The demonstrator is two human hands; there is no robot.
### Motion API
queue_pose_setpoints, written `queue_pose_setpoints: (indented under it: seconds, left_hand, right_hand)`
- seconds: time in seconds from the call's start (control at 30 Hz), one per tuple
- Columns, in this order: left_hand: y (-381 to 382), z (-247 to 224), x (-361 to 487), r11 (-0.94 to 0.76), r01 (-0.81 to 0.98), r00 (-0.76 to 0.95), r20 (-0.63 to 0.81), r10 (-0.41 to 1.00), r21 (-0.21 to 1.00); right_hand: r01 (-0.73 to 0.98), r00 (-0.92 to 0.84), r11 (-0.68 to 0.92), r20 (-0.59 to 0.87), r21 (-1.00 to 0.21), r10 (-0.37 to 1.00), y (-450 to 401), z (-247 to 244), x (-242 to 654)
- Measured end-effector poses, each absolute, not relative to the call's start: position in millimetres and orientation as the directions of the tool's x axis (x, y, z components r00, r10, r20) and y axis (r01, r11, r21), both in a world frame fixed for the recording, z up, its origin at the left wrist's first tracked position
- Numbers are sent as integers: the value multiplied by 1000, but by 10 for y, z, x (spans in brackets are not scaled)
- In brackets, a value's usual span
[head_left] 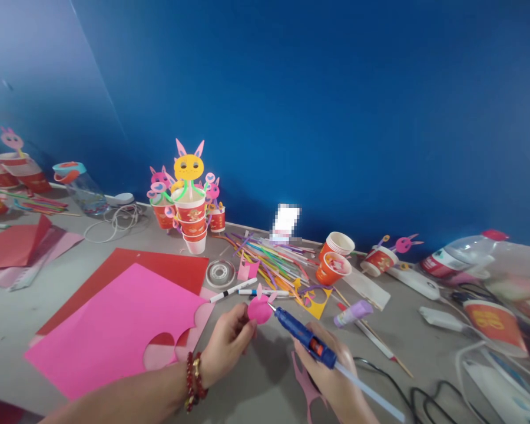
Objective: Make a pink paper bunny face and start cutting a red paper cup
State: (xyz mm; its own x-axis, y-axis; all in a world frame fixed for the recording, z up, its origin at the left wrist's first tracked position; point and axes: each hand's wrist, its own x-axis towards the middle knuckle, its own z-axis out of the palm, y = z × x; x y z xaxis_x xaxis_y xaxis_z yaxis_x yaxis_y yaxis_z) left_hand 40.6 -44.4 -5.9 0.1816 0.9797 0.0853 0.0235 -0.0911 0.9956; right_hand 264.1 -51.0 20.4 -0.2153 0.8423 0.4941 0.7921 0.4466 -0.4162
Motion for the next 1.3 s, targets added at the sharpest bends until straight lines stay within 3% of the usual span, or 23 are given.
queue_pose_setpoints:
  seconds: [0.8, 1.13, 1.3]
  left_hand:
    - [-454, -38, 419, -99, -4, 170, 98, 981, 995]
    - [-439, -76, 420, -79, -10, 160, 80, 984, 997]
    - [-448, -54, 435, -97, 10, 189, 94, 977, 995]
  right_hand:
    - [788, -209, 447, 498, -424, 842, -521, 180, 2664]
    - [739, -135, 403, 467, -540, 874, -560, 165, 2730]
    - [707, -207, 444, 439, -551, 874, -603, 200, 2639]
